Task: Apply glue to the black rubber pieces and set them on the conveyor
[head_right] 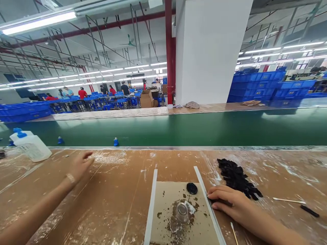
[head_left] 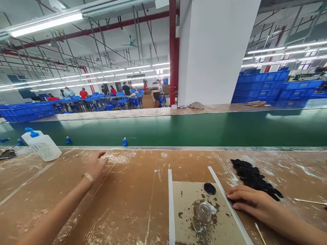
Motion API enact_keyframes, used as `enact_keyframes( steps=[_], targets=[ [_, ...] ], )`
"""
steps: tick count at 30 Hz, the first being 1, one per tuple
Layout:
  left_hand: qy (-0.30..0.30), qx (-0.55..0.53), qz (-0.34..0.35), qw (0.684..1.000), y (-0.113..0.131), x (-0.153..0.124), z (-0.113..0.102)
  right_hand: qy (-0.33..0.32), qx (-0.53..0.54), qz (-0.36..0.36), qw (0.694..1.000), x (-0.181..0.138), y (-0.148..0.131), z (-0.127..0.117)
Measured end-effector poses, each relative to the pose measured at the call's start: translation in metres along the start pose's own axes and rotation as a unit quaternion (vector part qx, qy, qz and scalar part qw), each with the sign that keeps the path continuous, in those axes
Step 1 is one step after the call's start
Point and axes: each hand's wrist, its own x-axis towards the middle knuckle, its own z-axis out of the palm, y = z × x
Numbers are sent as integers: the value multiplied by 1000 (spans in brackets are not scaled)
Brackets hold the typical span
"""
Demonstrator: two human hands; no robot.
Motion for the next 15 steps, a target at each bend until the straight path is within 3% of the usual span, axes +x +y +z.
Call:
enact_keyframes(
  steps=[4, 7, 10, 15],
  targets=[
    [-19, 14, -54, 998, 47, 58, 78, 13, 7, 15, 1000, 2, -10, -1],
    [-17, 17, -110, 994, 66, 82, 116, 69, 4, 14, 997, 2, -29, -2],
    [-30, 14, -141, 989, 68, 92, 129, 98, -5, -54, 994, 7, -57, 0],
    [-57, -29, -162, 985, 66, 100, 123, 82, -85, -246, 962, 27, -96, 6]
  ],
)
